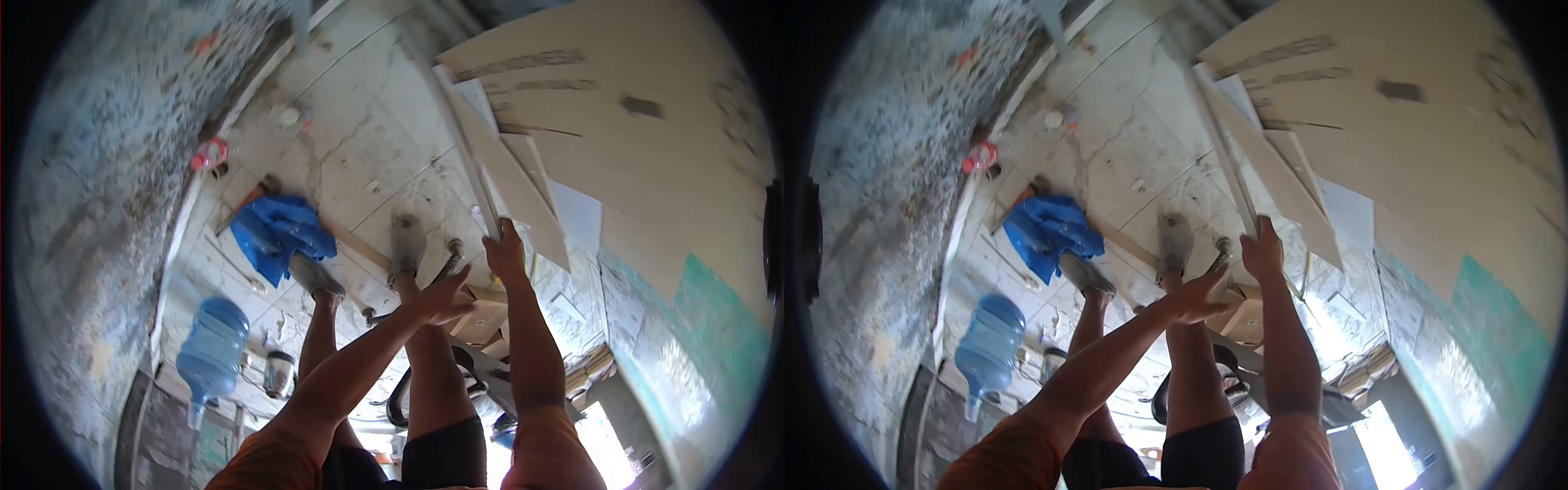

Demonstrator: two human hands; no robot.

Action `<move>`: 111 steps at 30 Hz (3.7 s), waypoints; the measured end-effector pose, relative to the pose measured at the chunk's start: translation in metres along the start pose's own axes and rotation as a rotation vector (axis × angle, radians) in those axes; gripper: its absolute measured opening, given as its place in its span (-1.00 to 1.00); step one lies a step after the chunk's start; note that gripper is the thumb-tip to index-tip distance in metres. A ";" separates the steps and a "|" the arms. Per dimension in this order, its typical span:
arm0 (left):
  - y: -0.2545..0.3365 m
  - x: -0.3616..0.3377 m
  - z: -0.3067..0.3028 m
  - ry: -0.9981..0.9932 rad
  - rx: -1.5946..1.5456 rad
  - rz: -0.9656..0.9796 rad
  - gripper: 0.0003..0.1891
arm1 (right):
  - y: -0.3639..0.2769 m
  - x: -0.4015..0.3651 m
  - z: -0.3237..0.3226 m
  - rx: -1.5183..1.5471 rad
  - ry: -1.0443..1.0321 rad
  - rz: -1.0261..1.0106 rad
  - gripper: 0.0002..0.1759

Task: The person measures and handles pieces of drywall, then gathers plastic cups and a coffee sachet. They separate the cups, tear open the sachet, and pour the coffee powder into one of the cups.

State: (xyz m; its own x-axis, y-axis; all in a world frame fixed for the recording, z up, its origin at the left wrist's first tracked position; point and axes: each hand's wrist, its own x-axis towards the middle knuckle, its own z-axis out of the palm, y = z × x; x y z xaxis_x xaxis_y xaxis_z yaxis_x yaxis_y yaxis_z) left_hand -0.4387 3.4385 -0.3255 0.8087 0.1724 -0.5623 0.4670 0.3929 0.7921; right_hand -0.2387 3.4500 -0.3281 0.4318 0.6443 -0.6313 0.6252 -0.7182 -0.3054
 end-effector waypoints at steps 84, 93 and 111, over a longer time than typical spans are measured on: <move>-0.356 -0.202 -0.193 0.796 0.861 -0.573 -0.49 | -0.061 -0.034 0.413 -0.281 -0.147 -0.054 -0.48; -0.310 -0.330 -0.143 0.518 0.356 -0.635 -0.66 | -0.097 -0.057 0.291 0.106 0.174 -0.080 -0.69; 0.009 -0.562 -0.115 0.698 0.359 -0.547 -0.68 | 0.076 -0.266 -0.283 0.349 1.319 0.340 -0.70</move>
State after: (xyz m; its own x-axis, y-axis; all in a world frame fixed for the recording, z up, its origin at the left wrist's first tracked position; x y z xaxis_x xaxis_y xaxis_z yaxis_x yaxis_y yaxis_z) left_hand -0.9301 3.4489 -0.0292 0.1048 0.5924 -0.7988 0.8925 0.2983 0.3383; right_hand -0.1224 3.2983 0.0186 0.9328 0.0577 0.3558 0.2612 -0.7883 -0.5570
